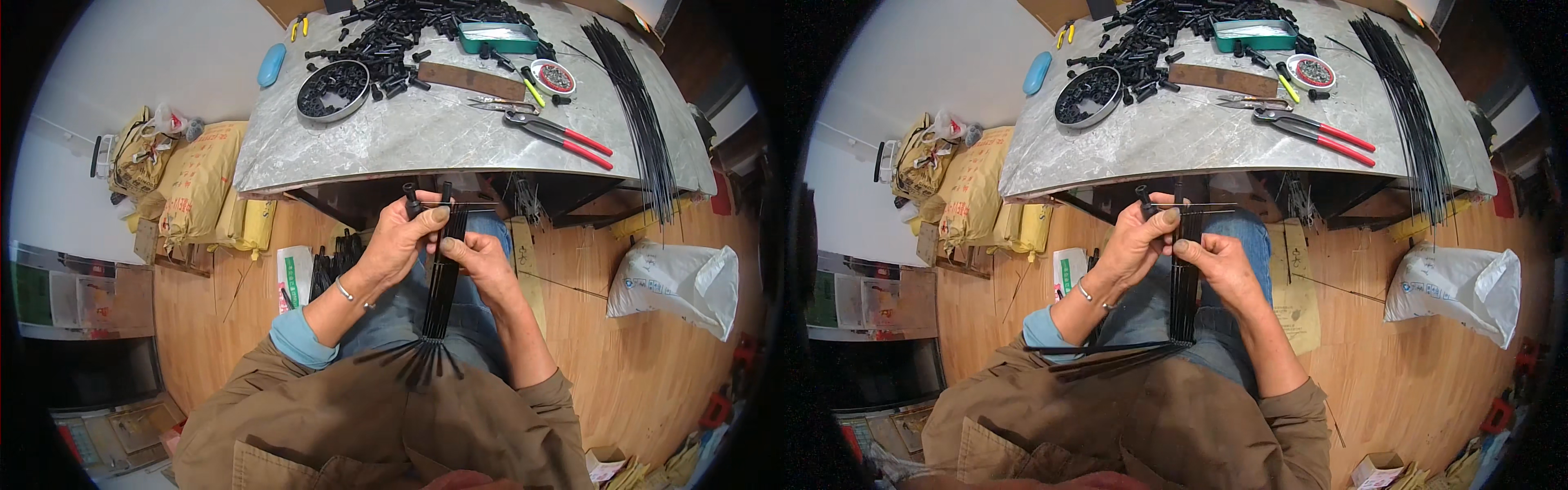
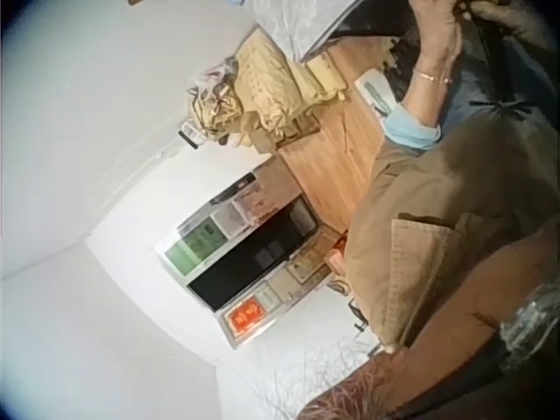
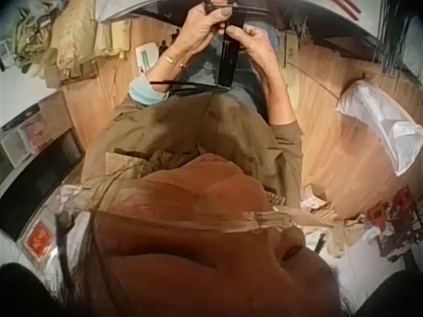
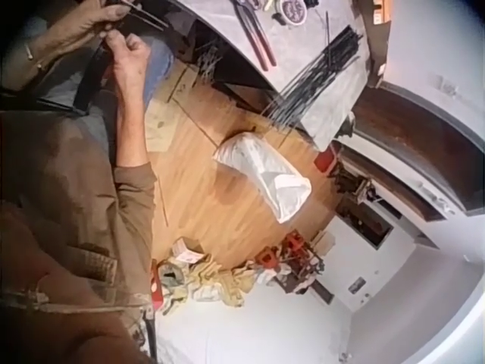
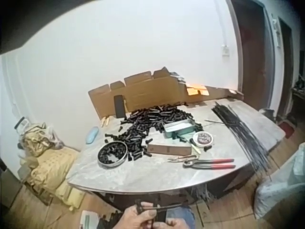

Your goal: Assembling plastic caps onto metal rods and using pliers to secure them.

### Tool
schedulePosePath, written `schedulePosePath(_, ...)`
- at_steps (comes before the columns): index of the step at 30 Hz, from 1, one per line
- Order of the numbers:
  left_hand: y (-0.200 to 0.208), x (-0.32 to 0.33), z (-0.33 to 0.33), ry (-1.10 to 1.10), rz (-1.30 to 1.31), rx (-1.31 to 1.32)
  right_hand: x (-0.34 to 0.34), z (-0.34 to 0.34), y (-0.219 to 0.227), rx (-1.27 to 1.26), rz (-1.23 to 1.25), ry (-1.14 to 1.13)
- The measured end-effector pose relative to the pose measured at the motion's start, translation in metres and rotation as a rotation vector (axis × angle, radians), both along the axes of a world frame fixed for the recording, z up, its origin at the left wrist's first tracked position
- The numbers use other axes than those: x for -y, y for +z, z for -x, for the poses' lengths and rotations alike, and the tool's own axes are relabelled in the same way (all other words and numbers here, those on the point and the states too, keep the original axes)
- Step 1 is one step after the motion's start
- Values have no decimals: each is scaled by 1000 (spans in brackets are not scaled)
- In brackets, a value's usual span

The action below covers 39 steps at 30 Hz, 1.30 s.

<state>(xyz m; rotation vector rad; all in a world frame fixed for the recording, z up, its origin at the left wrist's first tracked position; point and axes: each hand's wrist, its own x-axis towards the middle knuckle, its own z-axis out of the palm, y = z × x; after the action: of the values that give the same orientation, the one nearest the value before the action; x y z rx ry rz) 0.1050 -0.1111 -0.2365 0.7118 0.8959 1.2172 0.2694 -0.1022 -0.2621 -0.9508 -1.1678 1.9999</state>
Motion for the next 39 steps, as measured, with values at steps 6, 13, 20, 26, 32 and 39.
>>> schedulePosePath(6,-1,3,-3,-21,49,145,4,1,-2,-107,127,21)
schedulePosePath(13,3,7,-5,51,-3,-62,8,3,3,-61,72,-17)
schedulePosePath(20,4,10,0,29,-10,-115,10,19,29,-249,-42,-205)
schedulePosePath(26,4,8,6,-10,-23,-114,13,25,29,-305,33,-197)
schedulePosePath(32,7,-15,24,180,-7,-40,16,32,29,-267,-11,-278)
schedulePosePath(39,46,-59,15,-32,-6,-66,20,32,33,-229,-16,-259)
